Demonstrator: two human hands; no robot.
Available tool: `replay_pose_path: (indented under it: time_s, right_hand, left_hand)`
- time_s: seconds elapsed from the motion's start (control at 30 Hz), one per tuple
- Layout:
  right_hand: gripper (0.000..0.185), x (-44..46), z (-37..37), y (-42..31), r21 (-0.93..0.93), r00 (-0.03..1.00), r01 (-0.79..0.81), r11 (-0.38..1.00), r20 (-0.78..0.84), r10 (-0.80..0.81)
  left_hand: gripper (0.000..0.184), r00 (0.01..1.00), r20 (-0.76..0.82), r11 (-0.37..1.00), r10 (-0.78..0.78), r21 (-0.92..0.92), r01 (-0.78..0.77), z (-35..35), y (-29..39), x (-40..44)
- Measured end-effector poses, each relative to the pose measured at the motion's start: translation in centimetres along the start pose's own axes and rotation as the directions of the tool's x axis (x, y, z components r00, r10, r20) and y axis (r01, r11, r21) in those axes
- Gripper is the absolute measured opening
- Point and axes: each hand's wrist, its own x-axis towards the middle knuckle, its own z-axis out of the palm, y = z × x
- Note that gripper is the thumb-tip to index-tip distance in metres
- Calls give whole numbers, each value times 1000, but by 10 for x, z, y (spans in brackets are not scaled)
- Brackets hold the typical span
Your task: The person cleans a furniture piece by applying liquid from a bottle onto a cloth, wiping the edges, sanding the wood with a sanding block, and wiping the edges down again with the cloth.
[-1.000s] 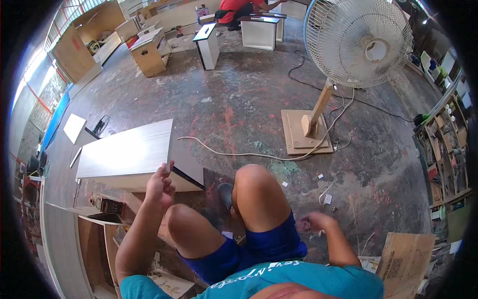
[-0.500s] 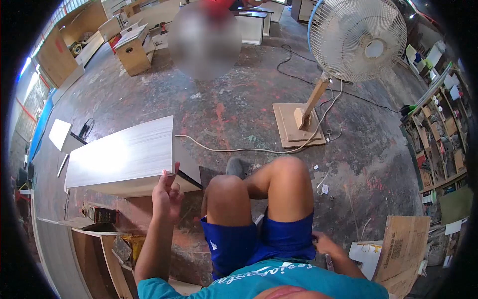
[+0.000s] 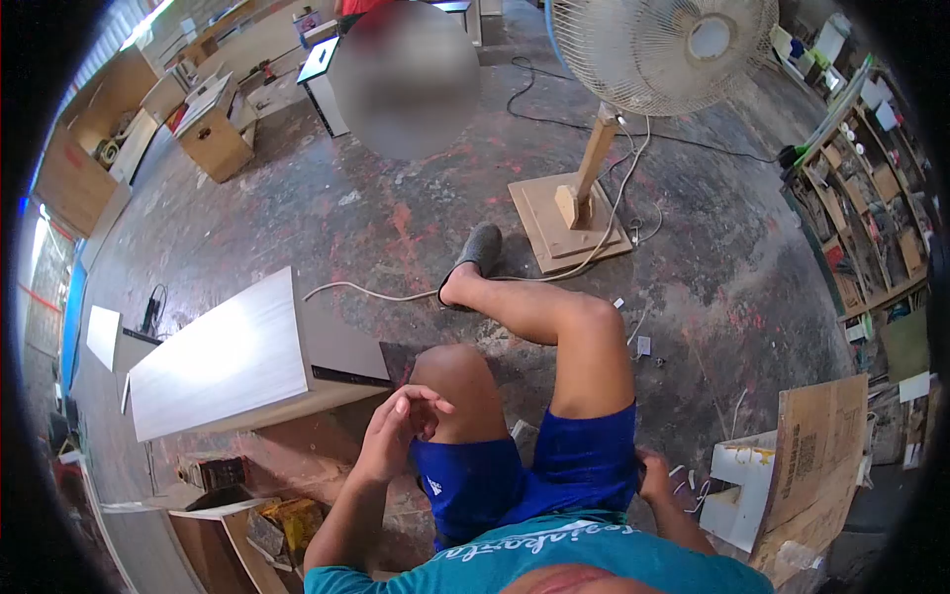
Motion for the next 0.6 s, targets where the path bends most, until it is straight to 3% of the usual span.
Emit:
replay_pose_path:
  time_s: [0.1, 0.2, 0.23, 0.27, 0.3, 0.37, 0.47, 0.53, 0.6]
  right_hand:
    - [33, 12, -1, 3, -114, 999, 31, 993, -21, -33]
    - [28, 20, -7, -2, -153, 989, -142, 978, 13, 146]
    - [28, 28, 6, 14, 21, 930, -364, 931, 58, 363]
    - [28, 29, 15, 31, 190, 815, -579, 793, 141, 562]
    - [31, 28, -5, -4, -122, 923, -374, 919, 48, 382]
    - [25, 30, 0, 9, -332, 951, -286, 899, 20, 310]
    - [25, 27, 7, 14, -193, 935, -350, 917, -6, 356]
    - [28, 24, -1, 11, -153, 918, -362, 919, 113, 381]
    - [36, 18, -16, 15, -46, 911, -326, 944, 252, 326]
  left_hand:
    - [48, 1000, -11, 1000, 10, 24, -10, 9, 7, 15]
    - [49, 998, -49, 997, 40, 61, -37, 16, 6, 29]
    - [49, 998, -48, 997, 33, 77, -29, 18, 2, 35]
    - [48, 998, -2, 996, 56, 75, -56, 15, -1, 41]
    - [47, 999, -4, 997, 40, 70, -40, 14, -3, 43]
    - [47, 1000, -10, 997, 29, 66, -28, 15, -7, 50]
    - [51, 996, -10, 965, 90, 248, -85, 26, -4, 62]
    - [48, 999, 26, 957, 48, 286, -53, 34, 9, 60]
    - [44, 988, 71, 920, 134, 363, -151, 20, 7, 65]
